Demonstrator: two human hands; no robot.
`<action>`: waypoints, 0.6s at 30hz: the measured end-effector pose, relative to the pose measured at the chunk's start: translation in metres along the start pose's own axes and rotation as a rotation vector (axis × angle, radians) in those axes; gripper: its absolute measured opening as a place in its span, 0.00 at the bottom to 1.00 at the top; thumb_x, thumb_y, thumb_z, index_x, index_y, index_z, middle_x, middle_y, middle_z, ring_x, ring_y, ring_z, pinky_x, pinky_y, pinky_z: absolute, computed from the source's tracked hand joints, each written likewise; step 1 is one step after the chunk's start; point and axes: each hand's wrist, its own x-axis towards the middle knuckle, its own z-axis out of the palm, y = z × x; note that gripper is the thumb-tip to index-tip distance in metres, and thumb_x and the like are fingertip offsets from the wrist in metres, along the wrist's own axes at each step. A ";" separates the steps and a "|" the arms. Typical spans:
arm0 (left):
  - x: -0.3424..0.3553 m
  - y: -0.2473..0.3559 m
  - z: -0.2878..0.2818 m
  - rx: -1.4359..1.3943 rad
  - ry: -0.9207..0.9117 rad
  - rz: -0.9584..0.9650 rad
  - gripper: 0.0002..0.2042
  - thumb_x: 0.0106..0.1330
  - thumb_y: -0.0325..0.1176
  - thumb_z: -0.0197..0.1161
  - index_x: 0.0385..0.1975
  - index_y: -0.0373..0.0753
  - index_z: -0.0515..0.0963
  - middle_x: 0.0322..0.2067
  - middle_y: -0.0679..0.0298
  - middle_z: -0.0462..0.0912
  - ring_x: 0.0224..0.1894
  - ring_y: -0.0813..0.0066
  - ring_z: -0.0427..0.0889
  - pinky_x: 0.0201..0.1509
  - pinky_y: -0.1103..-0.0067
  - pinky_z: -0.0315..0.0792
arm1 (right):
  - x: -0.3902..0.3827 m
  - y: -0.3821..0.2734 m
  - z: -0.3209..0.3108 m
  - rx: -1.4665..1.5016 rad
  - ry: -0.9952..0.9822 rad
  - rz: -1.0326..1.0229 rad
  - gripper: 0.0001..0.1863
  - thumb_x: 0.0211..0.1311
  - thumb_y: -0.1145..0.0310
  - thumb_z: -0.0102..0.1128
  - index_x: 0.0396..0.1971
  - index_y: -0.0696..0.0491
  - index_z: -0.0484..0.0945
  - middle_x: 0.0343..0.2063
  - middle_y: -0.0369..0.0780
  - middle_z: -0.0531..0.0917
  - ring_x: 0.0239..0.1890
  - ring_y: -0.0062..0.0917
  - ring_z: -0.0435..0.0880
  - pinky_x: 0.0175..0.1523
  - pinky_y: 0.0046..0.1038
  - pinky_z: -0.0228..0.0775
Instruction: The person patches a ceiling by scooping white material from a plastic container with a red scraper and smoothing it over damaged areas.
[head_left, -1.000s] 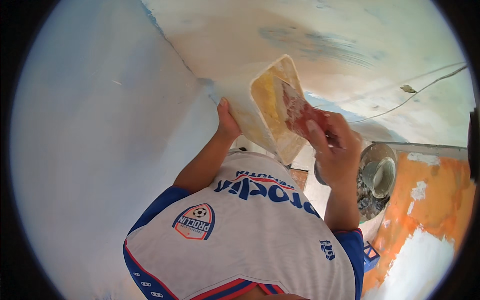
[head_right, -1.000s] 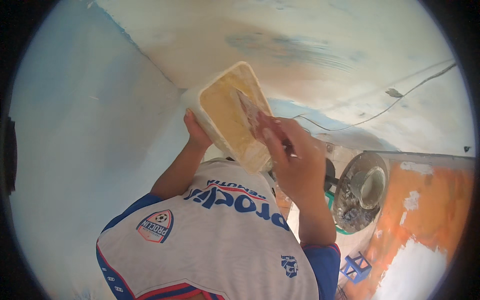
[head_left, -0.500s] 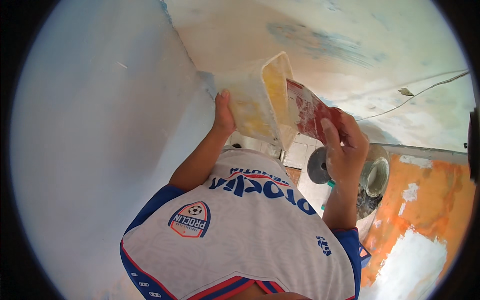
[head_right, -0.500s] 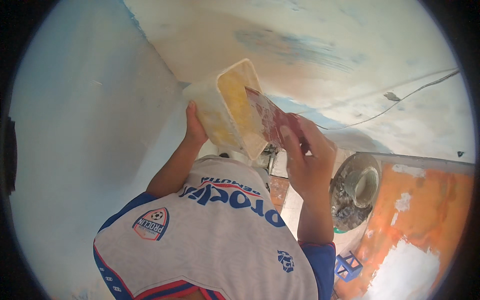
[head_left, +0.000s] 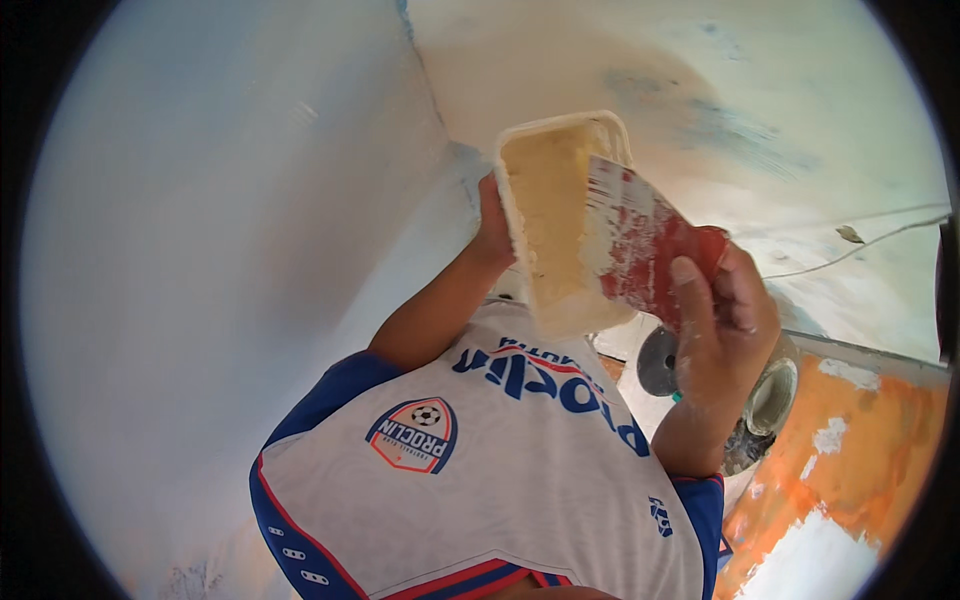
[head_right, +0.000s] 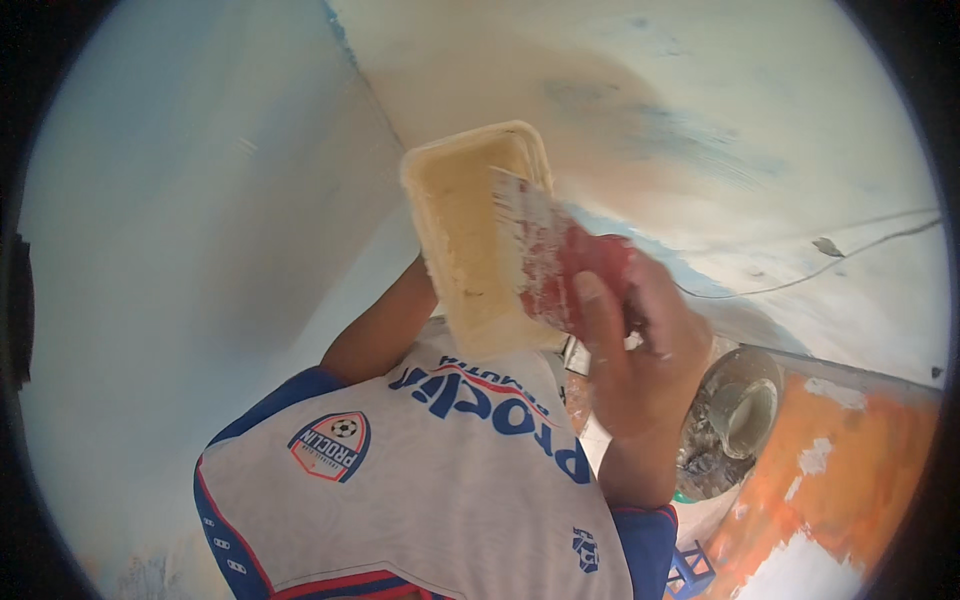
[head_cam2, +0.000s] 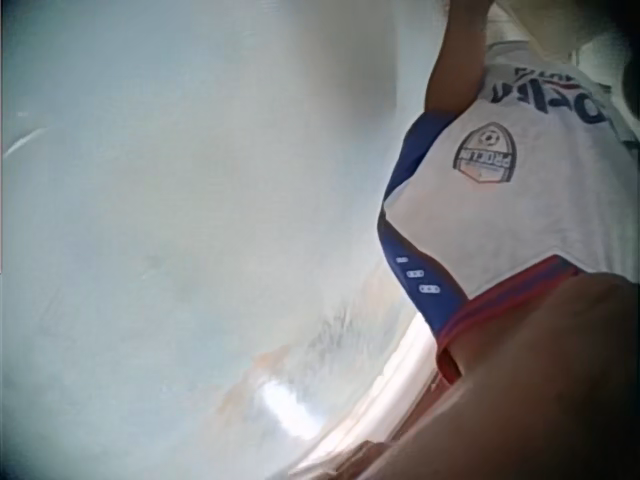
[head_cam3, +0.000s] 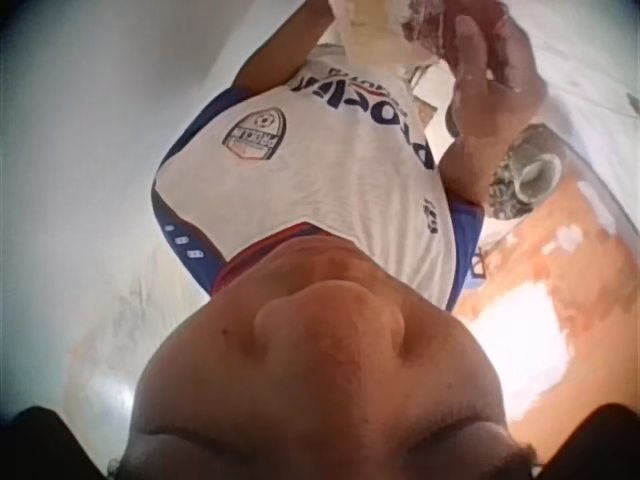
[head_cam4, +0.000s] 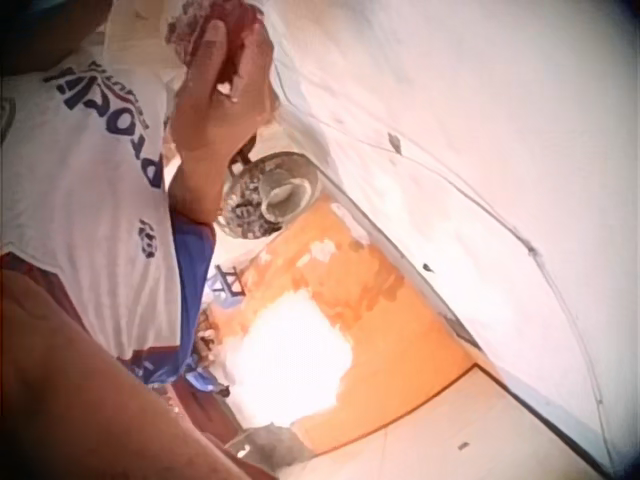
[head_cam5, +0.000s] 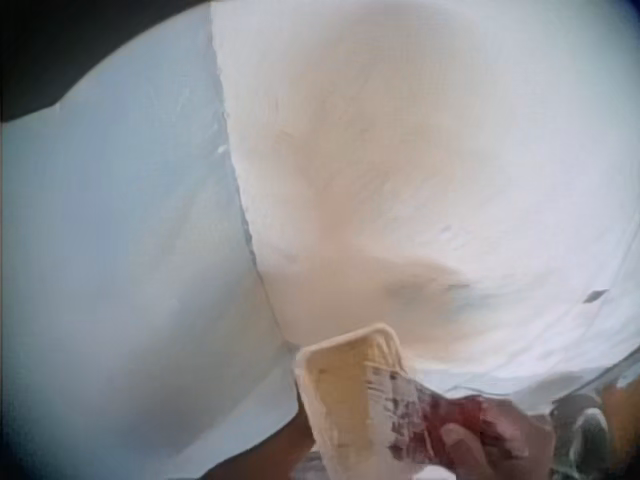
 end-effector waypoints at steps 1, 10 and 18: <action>0.000 0.000 0.002 0.002 -0.008 -0.002 0.37 0.75 0.65 0.41 0.71 0.39 0.67 0.63 0.56 0.77 0.64 0.63 0.78 0.69 0.64 0.73 | -0.003 -0.002 0.009 0.017 -0.014 0.012 0.10 0.67 0.78 0.66 0.47 0.64 0.82 0.33 0.42 0.90 0.29 0.17 0.87 0.33 0.20 0.75; -0.002 -0.002 -0.003 0.033 0.005 0.023 0.38 0.75 0.65 0.41 0.71 0.39 0.67 0.64 0.56 0.77 0.64 0.62 0.78 0.69 0.64 0.73 | -0.018 -0.021 0.037 -0.232 -0.282 -0.209 0.12 0.62 0.81 0.66 0.46 0.61 0.83 0.30 0.50 0.87 0.25 0.39 0.89 0.29 0.32 0.78; -0.005 -0.005 -0.003 0.053 0.029 0.007 0.38 0.75 0.65 0.42 0.71 0.39 0.66 0.64 0.56 0.77 0.64 0.61 0.78 0.69 0.63 0.72 | -0.016 0.000 0.037 -0.131 -0.217 -0.076 0.11 0.67 0.75 0.65 0.47 0.60 0.80 0.29 0.53 0.84 0.27 0.50 0.85 0.31 0.37 0.75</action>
